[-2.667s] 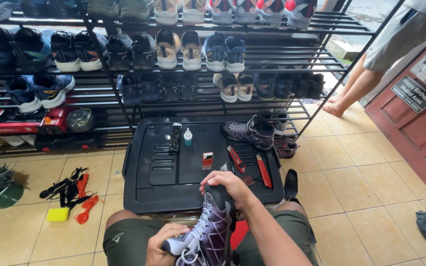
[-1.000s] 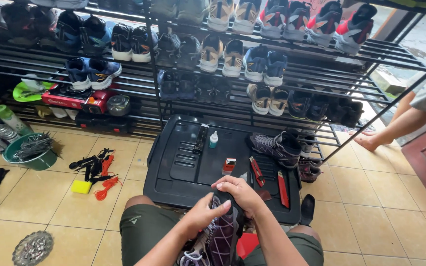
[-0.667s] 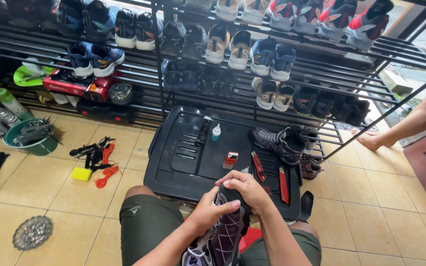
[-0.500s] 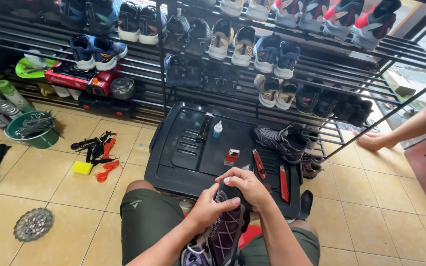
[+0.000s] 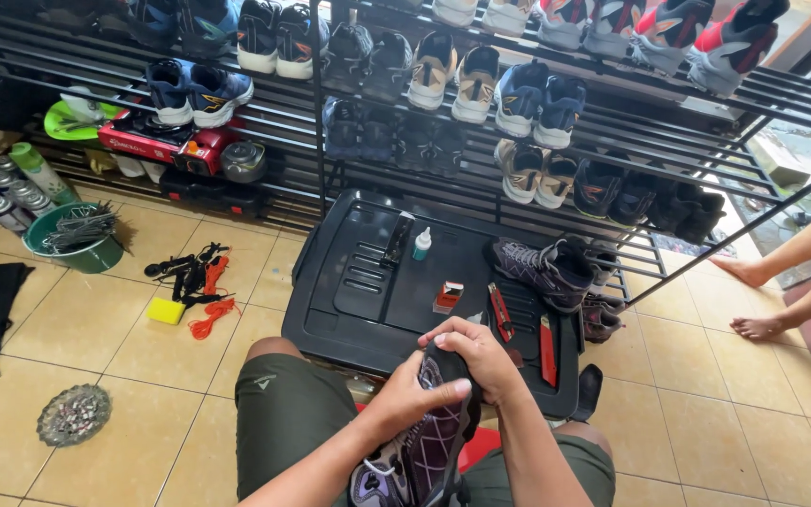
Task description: Applying adhesive to a hiking boot and pressing the components together to repair the sole.
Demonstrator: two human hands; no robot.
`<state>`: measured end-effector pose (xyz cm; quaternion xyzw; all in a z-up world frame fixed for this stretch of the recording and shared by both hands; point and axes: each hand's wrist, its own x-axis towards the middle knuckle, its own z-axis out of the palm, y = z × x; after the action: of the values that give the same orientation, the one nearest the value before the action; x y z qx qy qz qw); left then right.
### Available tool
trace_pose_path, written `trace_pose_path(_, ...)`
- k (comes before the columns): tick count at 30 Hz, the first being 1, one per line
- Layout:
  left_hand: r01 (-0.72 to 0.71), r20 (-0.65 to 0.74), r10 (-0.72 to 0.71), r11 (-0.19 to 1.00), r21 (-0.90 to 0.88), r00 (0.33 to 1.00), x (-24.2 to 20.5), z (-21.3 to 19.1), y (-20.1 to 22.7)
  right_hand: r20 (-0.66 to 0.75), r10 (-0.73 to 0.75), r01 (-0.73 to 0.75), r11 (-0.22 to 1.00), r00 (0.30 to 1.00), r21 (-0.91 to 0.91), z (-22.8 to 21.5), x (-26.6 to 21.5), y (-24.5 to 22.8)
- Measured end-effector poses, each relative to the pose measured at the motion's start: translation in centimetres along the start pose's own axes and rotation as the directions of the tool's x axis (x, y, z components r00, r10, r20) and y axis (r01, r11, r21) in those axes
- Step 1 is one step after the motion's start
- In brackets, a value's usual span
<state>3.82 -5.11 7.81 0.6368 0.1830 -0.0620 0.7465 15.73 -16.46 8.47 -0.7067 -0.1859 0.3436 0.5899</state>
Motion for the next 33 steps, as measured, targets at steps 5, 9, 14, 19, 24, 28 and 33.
trace_pose_path(5, 0.014, 0.016, -0.015, 0.999, 0.04, 1.0, -0.6, 0.4, 1.1, 0.004, -0.002, 0.002, 1.0, 1.0, 0.029, -0.2, -0.2, -0.1)
trace_pose_path(9, 0.027, -0.004, -0.027, 0.999, -0.016, 1.0, -0.6, 0.8, 0.8, 0.005, -0.001, 0.0, 0.999, 1.0, 0.054, -0.4, -0.4, 0.1)
trace_pose_path(14, -0.013, -0.019, 0.013, 1.0, 0.006, 1.0, 0.2, 0.9, 0.0, -0.007, 0.012, -0.011, 0.998, 1.0, 0.057, -0.3, -0.7, -0.4)
trace_pose_path(19, -0.001, -0.009, 0.001, 1.0, -0.004, 1.0, -0.3, 0.9, 0.7, -0.039, 0.045, -0.039, 0.989, 0.998, 0.141, -0.1, -1.1, -0.2)
trace_pose_path(24, -0.005, 0.005, 0.005, 0.999, 0.044, 1.0, 0.0, 0.9, 0.8, -0.081, 0.032, -0.009, 0.963, 0.996, 0.268, -0.3, -1.1, 1.3)
trace_pose_path(28, -0.027, -0.051, 0.034, 0.99, 0.136, 0.998, 0.7, 1.2, 0.1, -0.146, -0.021, 0.077, 0.919, 0.989, 0.387, -0.7, 0.0, 4.1)
trace_pose_path(33, -0.002, -0.064, 0.012, 0.988, 0.151, 0.998, 0.4, 1.1, 0.0, -0.136, -0.042, 0.092, 0.919, 0.99, 0.384, -0.2, -1.0, 3.5)
